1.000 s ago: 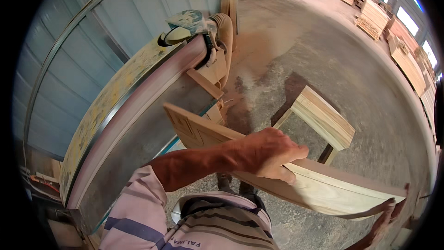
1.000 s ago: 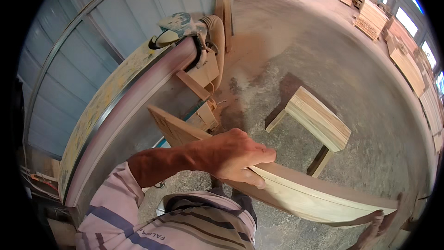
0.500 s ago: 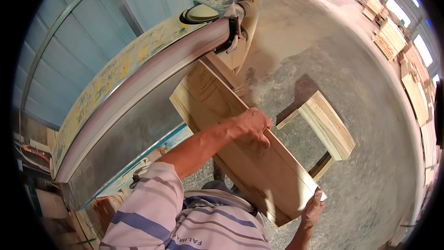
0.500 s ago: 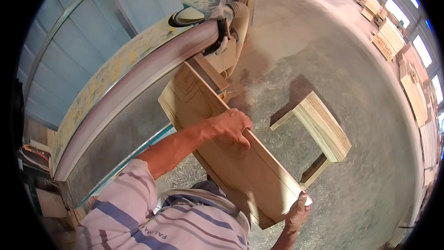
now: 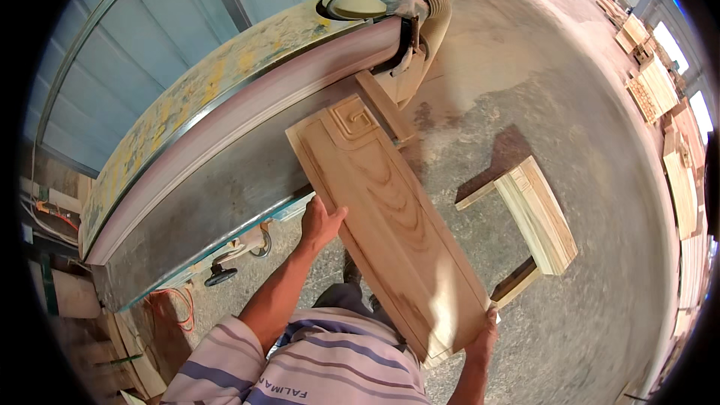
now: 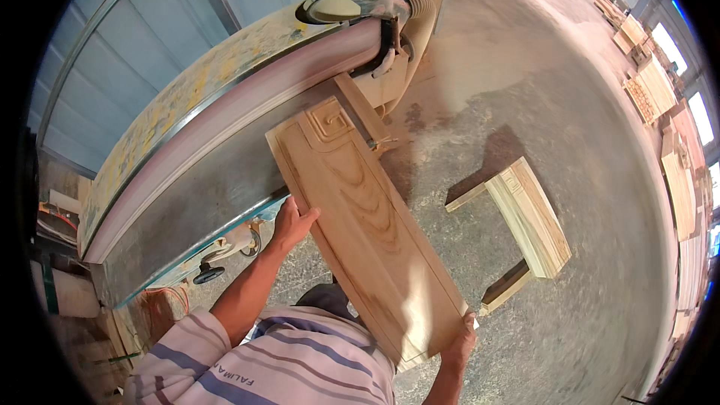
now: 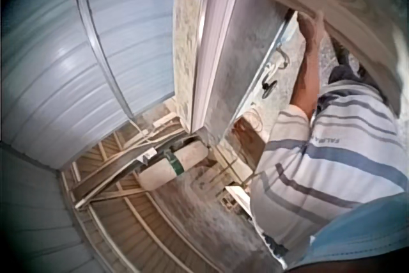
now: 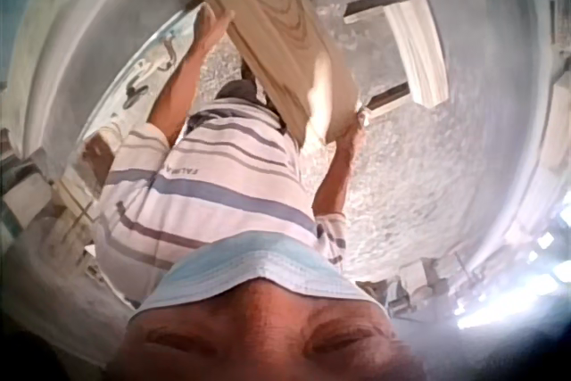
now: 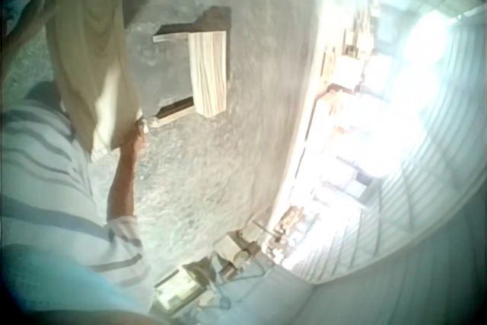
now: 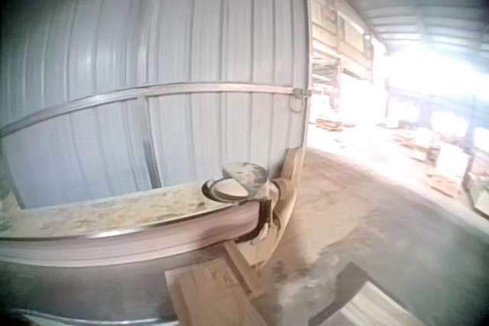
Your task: The person repeatedly feeds carved wooden panels through a belt sander, flipping each piece to sand both sides. They handle the panels by hand, moving them between the machine and a nearby wooden stand, and occasionally walk around the workshop floor.
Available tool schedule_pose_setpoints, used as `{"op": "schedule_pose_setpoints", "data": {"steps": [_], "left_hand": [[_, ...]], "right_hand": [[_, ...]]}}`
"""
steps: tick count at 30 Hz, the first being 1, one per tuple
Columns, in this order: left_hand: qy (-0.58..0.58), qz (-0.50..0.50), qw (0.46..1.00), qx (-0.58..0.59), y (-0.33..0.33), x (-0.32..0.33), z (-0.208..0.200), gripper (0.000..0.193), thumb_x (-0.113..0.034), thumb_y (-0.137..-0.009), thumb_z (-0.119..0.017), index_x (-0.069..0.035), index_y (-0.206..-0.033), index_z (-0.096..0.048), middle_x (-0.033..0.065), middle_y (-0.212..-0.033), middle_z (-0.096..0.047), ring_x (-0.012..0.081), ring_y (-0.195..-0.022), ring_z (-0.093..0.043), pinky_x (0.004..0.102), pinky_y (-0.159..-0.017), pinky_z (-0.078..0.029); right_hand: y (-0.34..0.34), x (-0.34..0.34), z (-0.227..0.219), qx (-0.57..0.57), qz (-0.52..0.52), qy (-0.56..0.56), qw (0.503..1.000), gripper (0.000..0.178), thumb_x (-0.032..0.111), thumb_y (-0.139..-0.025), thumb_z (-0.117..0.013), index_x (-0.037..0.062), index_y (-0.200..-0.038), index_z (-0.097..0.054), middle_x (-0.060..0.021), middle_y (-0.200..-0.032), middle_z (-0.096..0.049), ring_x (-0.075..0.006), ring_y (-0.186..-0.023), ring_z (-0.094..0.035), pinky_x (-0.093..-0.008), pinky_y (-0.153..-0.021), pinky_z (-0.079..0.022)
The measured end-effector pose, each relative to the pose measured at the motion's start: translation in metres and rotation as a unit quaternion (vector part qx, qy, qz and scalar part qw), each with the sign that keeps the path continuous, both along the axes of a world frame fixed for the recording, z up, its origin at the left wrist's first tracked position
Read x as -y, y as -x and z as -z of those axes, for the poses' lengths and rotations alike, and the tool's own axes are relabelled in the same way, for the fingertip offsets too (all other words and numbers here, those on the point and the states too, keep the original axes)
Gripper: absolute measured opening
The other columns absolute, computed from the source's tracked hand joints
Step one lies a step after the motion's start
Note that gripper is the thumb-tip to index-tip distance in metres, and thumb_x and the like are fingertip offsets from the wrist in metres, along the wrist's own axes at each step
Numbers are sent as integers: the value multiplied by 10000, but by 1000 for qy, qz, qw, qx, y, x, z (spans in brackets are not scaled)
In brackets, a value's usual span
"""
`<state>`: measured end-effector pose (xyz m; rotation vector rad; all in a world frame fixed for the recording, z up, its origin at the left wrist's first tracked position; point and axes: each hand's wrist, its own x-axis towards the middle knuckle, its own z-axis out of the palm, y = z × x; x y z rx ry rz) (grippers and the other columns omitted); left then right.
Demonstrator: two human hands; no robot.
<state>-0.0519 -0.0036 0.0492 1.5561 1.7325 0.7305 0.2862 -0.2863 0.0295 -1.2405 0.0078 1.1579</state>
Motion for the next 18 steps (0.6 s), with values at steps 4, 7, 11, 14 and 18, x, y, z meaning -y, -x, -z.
{"op": "schedule_pose_setpoints", "data": {"steps": [4, 7, 11, 14, 18], "left_hand": [[7, -17, 1000, 0, -15, -27, -6, 575, -284, -691, -698, 85, -1067, -468, 244, -1059, -553, 367, -985, -541, 407, -839, -438], [37, -84, 995, -34, -16, -39, 8, 640, -303, -666, -715, 87, -1097, -446, 261, -1113, -521, 371, -998, -534, 409, -853, -435], [67, -114, 990, -44, -15, -52, 17, 730, -321, -643, -732, 98, -1151, -418, 266, -1149, -501, 368, -1013, -534, 395, -858, -443], [49, -143, 988, 0, -12, -59, 26, 719, -301, -632, -737, 105, -1145, -440, 258, -1112, -537, 348, -1001, -556, 379, -838, -463], [47, -164, 982, 84, -18, -64, 5, 675, -269, -614, -741, 110, -1110, -484, 244, -1040, -587, 323, -962, -589, 363, -802, -486]], "right_hand": [[11, -19, -8, 1, 6, -9, 1000, 520, 398, -903, -492, 33, -1267, -429, -91, -1240, -503, -228, -1131, -487, -369, -962, -396], [13, -30, -7, -3, 20, -11, 1000, 522, 389, -893, -516, 32, -1265, -433, -96, -1245, -502, -227, -1130, -489, -364, -960, -400], [14, -36, 1, -15, 51, 18, 998, 512, 371, -889, -530, 25, -1254, -443, -98, -1241, -504, -222, -1116, -499, -349, -950, -411], [21, -45, -8, -22, 56, 30, 998, 499, 358, -889, -533, 22, -1248, -446, -95, -1232, -509, -219, -1103, -507, -341, -945, -416], [25, -52, -4, -23, 63, 7, 998, 486, 343, -887, -538, 28, -1246, -445, -91, -1216, -515, -212, -1097, -508, -344, -948, -414]]}}
